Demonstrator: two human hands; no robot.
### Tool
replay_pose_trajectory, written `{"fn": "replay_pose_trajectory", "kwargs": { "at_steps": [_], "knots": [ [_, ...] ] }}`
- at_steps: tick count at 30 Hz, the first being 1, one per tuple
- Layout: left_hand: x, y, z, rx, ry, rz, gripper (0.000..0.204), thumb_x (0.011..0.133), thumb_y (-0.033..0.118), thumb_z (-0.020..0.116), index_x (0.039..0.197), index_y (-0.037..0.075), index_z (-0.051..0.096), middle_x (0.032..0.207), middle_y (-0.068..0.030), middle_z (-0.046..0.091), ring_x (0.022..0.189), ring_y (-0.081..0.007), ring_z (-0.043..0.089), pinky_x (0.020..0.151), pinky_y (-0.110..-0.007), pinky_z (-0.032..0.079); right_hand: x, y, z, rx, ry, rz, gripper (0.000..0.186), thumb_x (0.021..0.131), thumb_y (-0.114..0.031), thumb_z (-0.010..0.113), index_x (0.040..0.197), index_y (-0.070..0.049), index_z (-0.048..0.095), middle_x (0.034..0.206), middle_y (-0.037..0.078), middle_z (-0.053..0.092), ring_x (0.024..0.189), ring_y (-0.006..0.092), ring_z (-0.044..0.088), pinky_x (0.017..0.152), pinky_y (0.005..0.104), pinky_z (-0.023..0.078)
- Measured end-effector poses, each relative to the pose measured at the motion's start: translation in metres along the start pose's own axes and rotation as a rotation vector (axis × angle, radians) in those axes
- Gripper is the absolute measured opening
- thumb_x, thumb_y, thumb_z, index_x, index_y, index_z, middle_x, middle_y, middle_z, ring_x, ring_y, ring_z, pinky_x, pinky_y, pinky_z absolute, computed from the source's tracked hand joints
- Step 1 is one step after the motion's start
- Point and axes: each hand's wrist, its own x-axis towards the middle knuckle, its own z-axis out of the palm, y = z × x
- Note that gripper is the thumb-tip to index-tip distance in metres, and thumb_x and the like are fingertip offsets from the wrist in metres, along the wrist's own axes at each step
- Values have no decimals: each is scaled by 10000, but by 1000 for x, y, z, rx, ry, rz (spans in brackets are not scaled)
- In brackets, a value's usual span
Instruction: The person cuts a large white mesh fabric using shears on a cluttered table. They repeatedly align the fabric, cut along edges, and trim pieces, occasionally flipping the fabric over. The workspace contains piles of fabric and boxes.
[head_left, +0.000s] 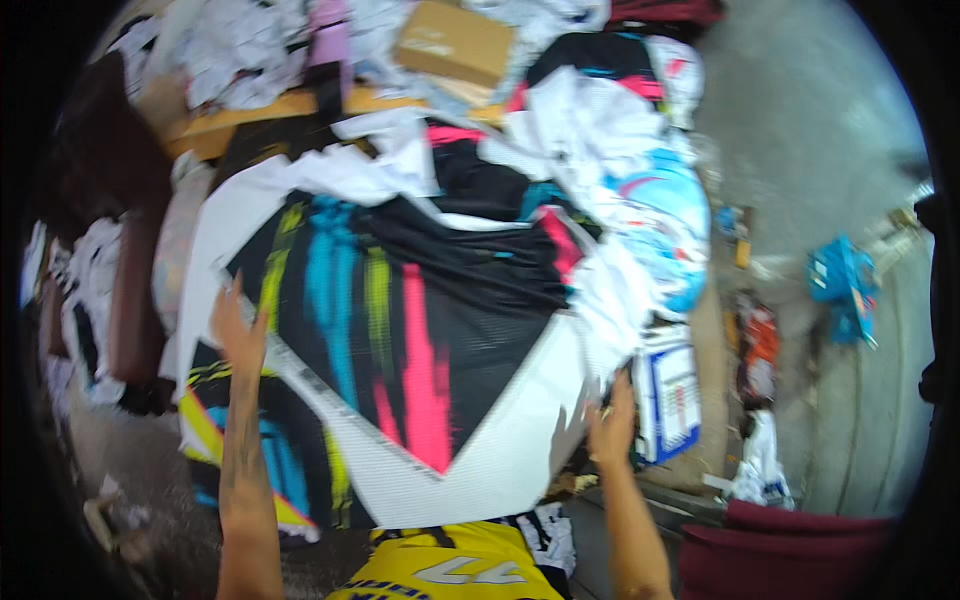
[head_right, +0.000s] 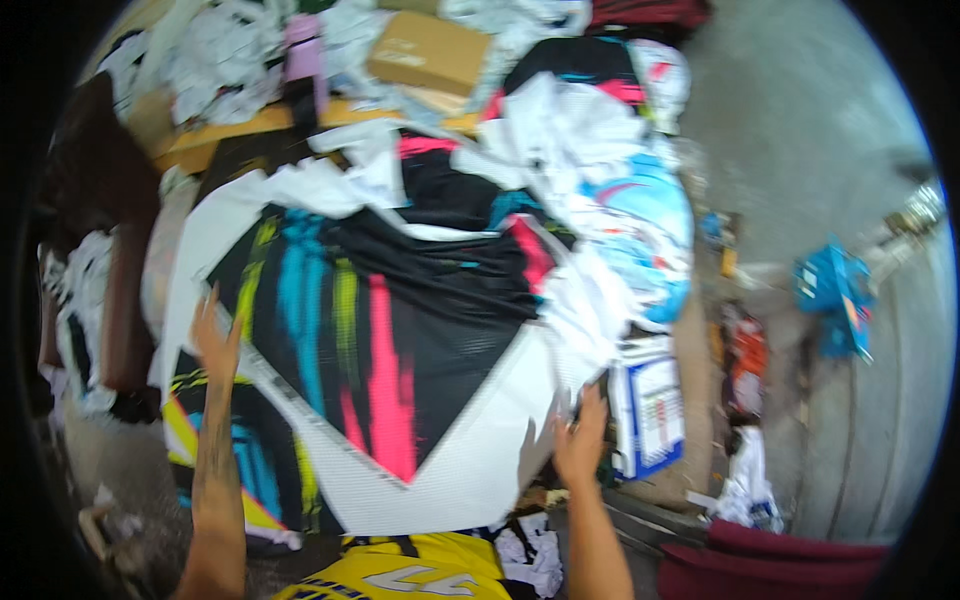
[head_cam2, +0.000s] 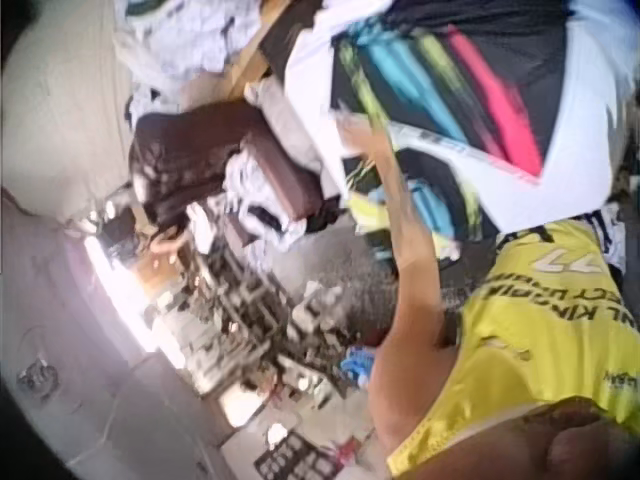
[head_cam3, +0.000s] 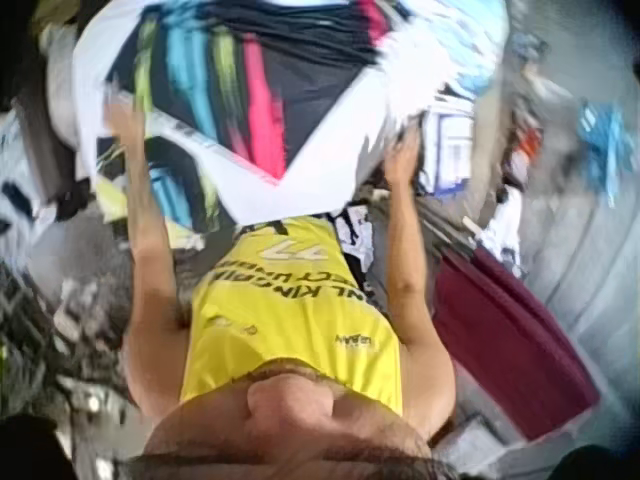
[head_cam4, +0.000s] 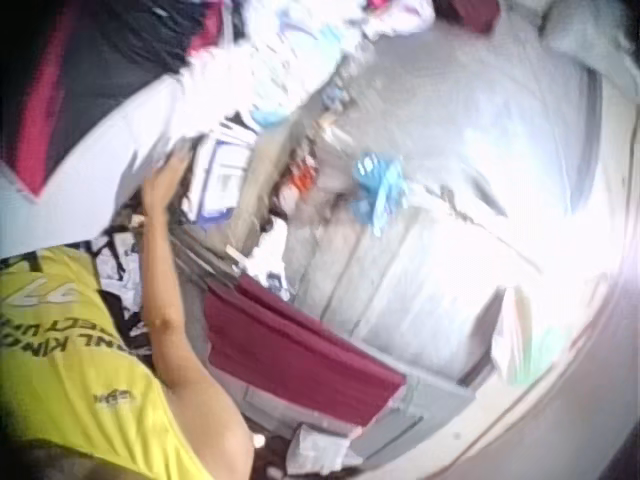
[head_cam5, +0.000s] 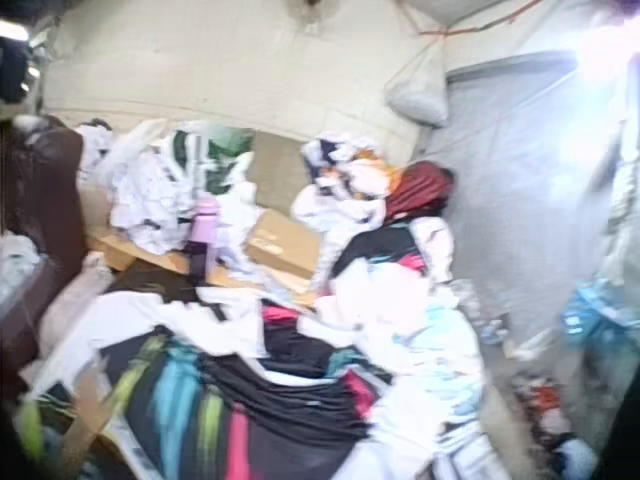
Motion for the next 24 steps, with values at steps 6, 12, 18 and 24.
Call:
{"fn": "replay_pose_trajectory", "kwargs": {
  "at_steps": [6, 12, 18, 24],
  "knots": [
    [-316, 171, -113, -206, -465, 117, 502, 758, 217, 928, 1130, 42, 640, 1096, -156, 586, 1146, -409, 546, 1047, -573, 390, -119, 98, -30, -179, -165, 29, 730, 1048, -230, 664, 1660, 39, 370, 1720, 327, 352, 1591, 505, 343, 1314, 536, 292],
    [-359, 279, -109, -270, -673, 278, 538, 703, 115, 946, 1127, 64, 619, 1125, -156, 573, 1130, -398, 547, 1001, -528, 431, -95, 137, -57, -89, -117, 183, 415, 980, -156, 740, 1326, 6, 575, 1277, 248, 613, 1268, 464, 599, 1060, 534, 513],
    [-376, 276, -107, -366, -667, 184, 107, 863, 35, 809, 905, 19, 712, 891, -141, 687, 891, -374, 647, 865, -518, 476, -93, 162, -57, -70, -156, 141, 418, 965, -219, 800, 1247, 10, 595, 1232, 251, 642, 1155, 475, 679, 954, 522, 578],
    [-397, 266, -107, -432, -364, -132, 64, 937, 78, 780, 950, 17, 767, 968, -155, 734, 990, -377, 643, 935, -494, 499, -99, 206, -80, 387, -462, 279, 376, 988, -320, 809, 1128, 5, 681, 933, 146, 722, 902, 288, 732, 779, 410, 562]
  ]
}}
